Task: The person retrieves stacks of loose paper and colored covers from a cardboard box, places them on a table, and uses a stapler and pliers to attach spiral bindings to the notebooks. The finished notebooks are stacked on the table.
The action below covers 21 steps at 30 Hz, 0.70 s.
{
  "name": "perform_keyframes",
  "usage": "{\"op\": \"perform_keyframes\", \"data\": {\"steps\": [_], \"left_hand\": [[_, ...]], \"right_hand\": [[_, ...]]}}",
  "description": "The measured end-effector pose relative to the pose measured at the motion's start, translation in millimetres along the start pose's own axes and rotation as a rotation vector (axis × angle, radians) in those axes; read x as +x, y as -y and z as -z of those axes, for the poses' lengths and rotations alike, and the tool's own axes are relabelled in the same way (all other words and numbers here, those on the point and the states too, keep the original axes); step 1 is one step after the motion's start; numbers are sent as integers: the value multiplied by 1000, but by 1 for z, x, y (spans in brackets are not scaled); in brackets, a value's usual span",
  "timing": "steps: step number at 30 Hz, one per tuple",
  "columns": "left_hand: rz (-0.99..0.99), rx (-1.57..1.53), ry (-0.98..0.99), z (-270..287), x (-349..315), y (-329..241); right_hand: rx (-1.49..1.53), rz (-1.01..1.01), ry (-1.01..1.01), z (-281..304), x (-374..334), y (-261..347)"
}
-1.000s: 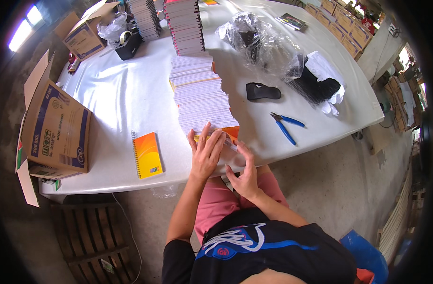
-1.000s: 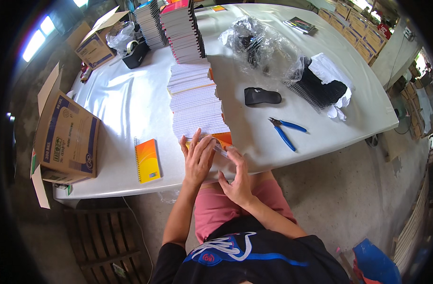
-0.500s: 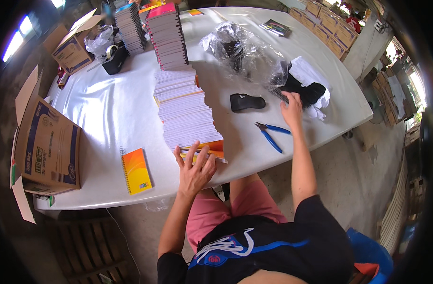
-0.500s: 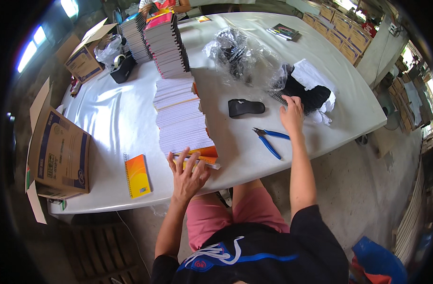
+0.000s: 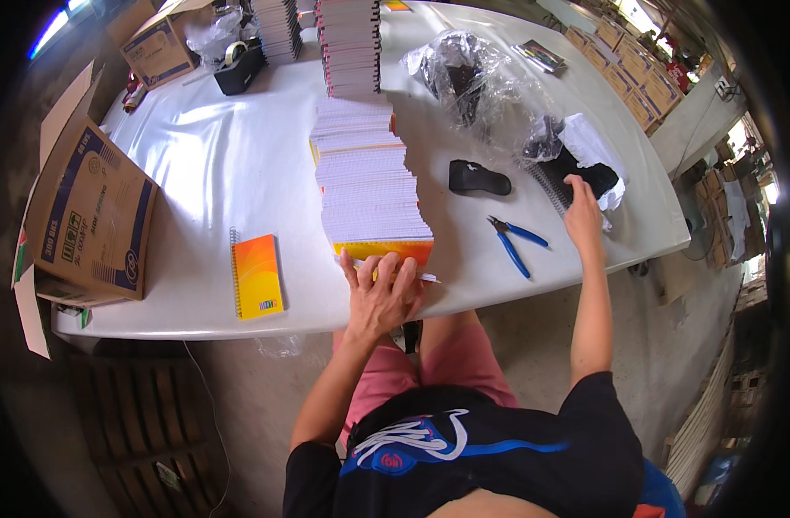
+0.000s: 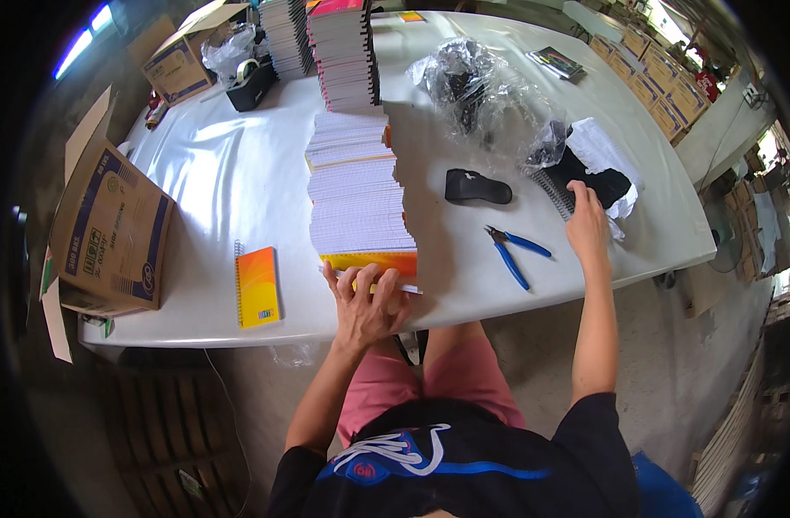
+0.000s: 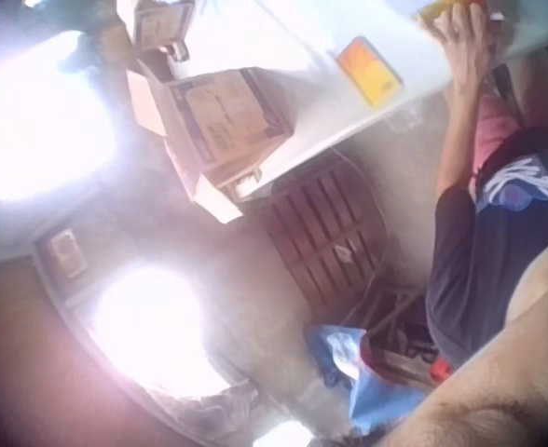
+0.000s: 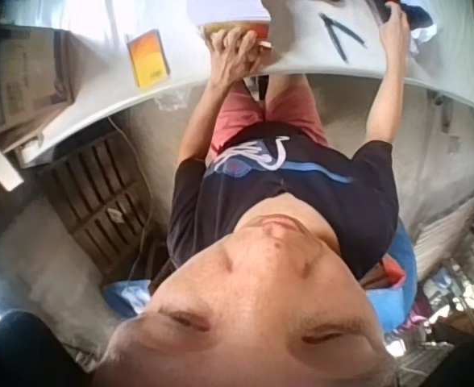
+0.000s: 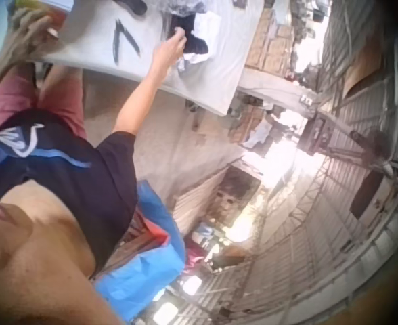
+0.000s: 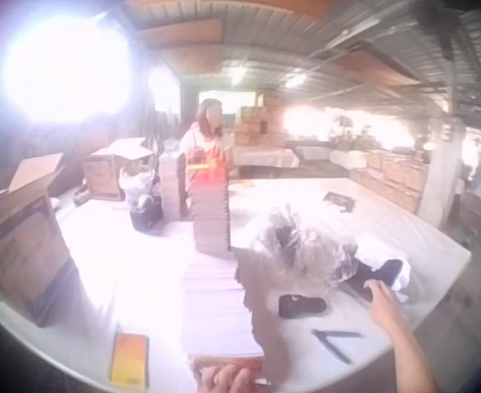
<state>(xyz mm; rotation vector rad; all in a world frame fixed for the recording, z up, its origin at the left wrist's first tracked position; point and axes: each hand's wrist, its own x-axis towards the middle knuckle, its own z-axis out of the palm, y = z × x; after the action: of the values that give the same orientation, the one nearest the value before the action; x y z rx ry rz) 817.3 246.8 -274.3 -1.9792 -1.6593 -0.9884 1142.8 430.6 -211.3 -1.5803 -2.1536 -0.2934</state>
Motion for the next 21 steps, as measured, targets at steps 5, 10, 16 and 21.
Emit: {"op": "perform_keyframes", "data": {"steps": [5,10,16,21], "left_hand": [[92,-61,-22,1,-10,-15],[92,83,-33,-8,-9,-15],[214,48,-91,-3,-4,-4],[286,92,-89,-2,7,-21]], "right_hand": [[738,-175,277,57,-62,84],[980,-40,416,48,-97,151],[1026,11,296,32,-91,174],[978,4,308,31,-83,175]]}}
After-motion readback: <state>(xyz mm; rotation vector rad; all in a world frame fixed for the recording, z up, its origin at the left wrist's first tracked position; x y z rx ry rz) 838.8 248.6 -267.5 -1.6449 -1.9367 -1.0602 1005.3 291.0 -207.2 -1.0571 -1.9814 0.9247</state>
